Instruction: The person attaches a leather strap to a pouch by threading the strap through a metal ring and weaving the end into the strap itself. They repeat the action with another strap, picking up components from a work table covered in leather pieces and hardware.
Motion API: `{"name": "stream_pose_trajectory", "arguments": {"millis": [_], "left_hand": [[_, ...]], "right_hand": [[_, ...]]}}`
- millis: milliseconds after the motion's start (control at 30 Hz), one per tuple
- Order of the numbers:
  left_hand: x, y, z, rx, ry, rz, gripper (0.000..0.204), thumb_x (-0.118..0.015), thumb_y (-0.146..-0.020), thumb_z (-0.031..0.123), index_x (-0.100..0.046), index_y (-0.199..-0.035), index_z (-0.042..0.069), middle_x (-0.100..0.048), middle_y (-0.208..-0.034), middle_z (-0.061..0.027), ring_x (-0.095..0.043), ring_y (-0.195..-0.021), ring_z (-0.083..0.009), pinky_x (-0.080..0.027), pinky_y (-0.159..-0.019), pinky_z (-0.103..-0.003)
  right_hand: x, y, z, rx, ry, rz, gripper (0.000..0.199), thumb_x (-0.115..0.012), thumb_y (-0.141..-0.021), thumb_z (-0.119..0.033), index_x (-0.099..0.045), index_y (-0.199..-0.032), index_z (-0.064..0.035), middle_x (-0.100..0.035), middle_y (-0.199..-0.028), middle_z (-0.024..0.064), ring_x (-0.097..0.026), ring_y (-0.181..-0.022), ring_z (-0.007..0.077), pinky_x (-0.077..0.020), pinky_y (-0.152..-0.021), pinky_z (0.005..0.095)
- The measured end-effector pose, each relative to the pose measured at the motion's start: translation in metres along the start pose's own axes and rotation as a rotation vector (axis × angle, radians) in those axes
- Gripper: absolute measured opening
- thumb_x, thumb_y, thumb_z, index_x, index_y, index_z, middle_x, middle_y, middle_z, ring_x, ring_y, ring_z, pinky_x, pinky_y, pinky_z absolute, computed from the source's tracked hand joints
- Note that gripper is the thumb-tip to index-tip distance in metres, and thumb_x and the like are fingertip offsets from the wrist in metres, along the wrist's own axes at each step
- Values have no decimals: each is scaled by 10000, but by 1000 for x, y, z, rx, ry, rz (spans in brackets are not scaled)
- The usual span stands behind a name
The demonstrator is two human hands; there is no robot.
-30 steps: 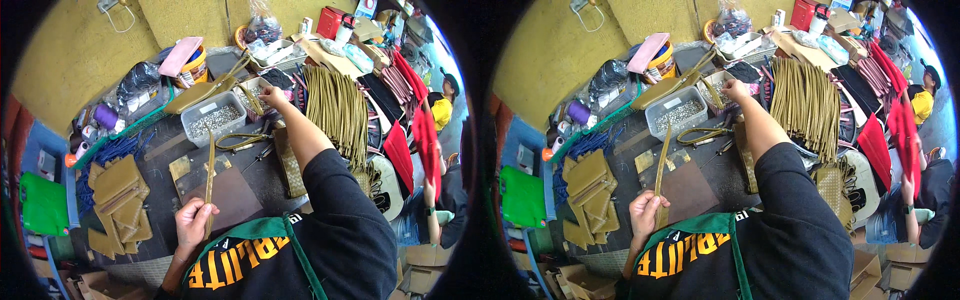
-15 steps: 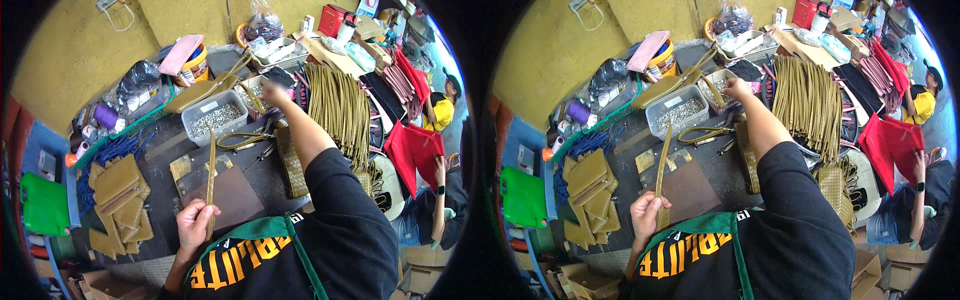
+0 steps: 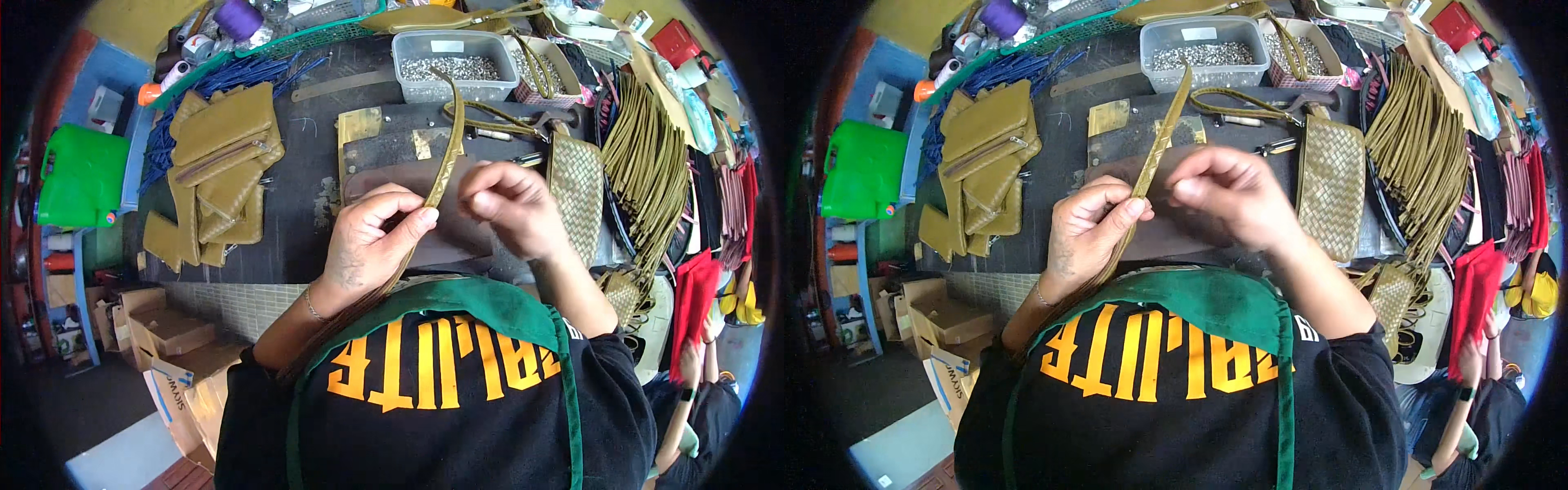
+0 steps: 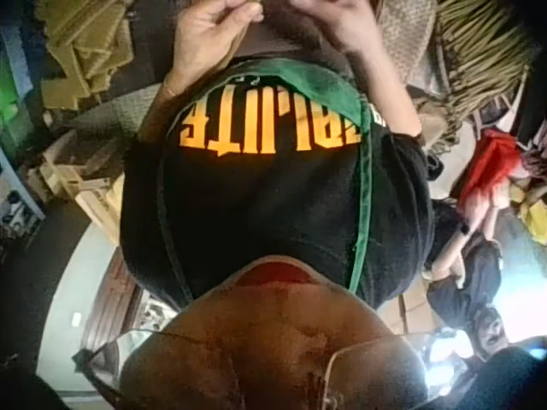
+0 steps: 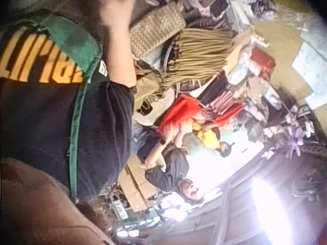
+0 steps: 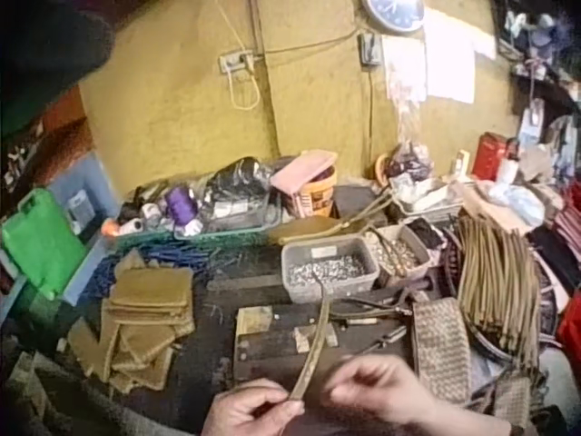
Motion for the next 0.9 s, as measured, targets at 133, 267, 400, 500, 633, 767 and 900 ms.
{"name": "stream_pose_trajectory", "arguments": {"millis": [133,267,400,500,633,767,900], "left_hand": [[-1,6,9,-81,-112,7,99,-623,-750,58,-580,-787,-22,-564,-710,-60,-534,-628,-112,-420,-559,-225],[0,9,21,-147,-246,21,112,-634,-733,64,-582,-793,-16,-569,-721,-86,-558,-633,-176,-435,-563,-252],[-1,10,27,-205,-328,11,111,-626,-735,63,-583,-797,-18,-573,-728,-96,-568,-628,-195,-446,-555,-277],[-3,11,29,-213,-348,3,108,-628,-733,57,-585,-795,-20,-575,-725,-95,-562,-628,-186,-445,-561,-269],[-4,14,32,-211,-380,-12,111,-634,-727,51,-586,-792,-25,-581,-729,-101,-563,-642,-181,-445,-573,-257],[-4,16,30,-218,-366,3,118,-636,-725,54,-586,-795,-27,-581,-732,-102,-567,-646,-187,-444,-570,-264],[-5,18,37,-268,-395,-43,127,-624,-725,36,-581,-827,-26,-572,-753,-101,-563,-634,-192,-444,-561,-270]], "right_hand": [[-20,5,13,18,5,-10,78,-574,-792,-45,-580,-857,-2,-582,-832,33,-536,-787,89,-422,-731,218],[-23,10,17,63,29,30,82,-576,-794,-48,-580,-859,1,-574,-847,22,-522,-802,84,-413,-743,220],[-23,12,17,76,63,55,77,-578,-792,-49,-581,-851,1,-574,-839,23,-520,-797,85,-412,-742,220],[-23,13,19,104,62,43,76,-582,-790,-51,-582,-846,-1,-565,-834,30,-515,-785,89,-411,-726,223],[-23,13,19,161,168,14,70,-583,-788,-50,-580,-838,-2,-547,-822,41,-507,-770,98,-408,-702,227],[-25,17,16,247,296,32,60,-583,-784,-36,-572,-829,3,-539,-835,49,-509,-771,104,-412,-693,226],[-30,19,15,280,252,54,53,-580,-781,-19,-571,-825,8,-538,-846,56,-517,-784,106,-421,-696,228]]}}
Point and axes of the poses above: each hand's wrist, its own y-axis away from the middle knuckle, its own x-axis out of the back of the hand, z = x × y, the point moved 5 cm from there along -y, towards the middle knuckle
